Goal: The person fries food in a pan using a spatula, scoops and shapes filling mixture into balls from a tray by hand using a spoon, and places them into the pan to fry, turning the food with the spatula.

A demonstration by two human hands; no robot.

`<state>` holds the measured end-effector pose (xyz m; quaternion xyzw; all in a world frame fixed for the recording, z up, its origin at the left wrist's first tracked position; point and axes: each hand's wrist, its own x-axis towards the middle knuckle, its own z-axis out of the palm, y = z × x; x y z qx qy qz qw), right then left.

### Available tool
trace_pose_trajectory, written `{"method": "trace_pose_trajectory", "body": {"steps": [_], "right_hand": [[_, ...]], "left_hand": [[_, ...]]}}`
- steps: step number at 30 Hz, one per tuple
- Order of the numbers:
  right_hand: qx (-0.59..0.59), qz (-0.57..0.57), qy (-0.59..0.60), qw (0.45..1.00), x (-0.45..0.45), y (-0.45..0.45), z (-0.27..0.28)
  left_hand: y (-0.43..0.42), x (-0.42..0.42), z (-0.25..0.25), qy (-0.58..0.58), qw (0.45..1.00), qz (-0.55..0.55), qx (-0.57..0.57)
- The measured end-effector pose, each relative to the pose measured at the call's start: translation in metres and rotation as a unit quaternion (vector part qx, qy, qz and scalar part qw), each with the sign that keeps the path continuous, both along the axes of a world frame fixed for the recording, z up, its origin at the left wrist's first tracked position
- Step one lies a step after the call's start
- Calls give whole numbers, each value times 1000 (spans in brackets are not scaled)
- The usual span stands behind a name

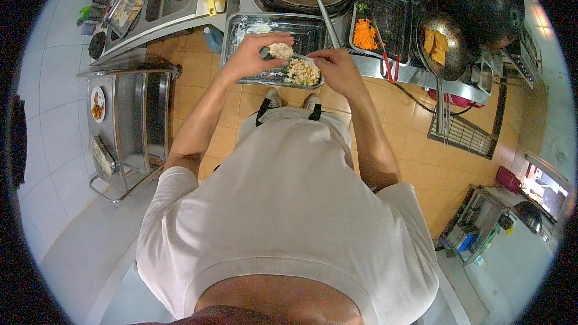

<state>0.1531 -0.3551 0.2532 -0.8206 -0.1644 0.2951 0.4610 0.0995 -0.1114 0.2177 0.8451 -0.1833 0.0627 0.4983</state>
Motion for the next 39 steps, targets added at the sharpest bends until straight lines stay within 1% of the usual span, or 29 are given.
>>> {"method": "trace_pose_trajectory", "body": {"steps": [2, 5, 11, 14, 17, 20, 26, 29, 35, 39], "right_hand": [[3, -6, 7, 1000, 0, 0, 1], [12, -16, 13, 1000, 1, 1, 3], [36, -32, 20, 999, -1, 1, -8], [69, -41, 24, 996, -3, 2, -9], [70, -39, 10, 997, -2, 4, -10], [39, -30, 37, 998, -2, 6, 0], [62, -34, 44, 997, -2, 6, -9], [71, -36, 30, 996, -3, 5, -15], [65, -42, 70, 995, -2, 4, -8], [66, -55, 79, 993, -3, 5, -8]], "left_hand": [[-3, -2, 8, 14, 1000, -1, -10], [-11, -8, 16, -18, 996, 74, 42], [-27, -18, 4, -107, 979, 156, 75], [-28, -14, -3, -123, 976, 174, 42], [-25, -15, 1, -108, 979, 171, 36], [-23, -15, 0, -86, 981, 173, 18], [-20, -13, 1, -33, 988, 150, -6], [-21, -16, 3, -54, 990, 126, 21], [-20, -14, -6, -147, 976, 146, 73], [-19, -15, -6, -187, 966, 146, 101]]}}
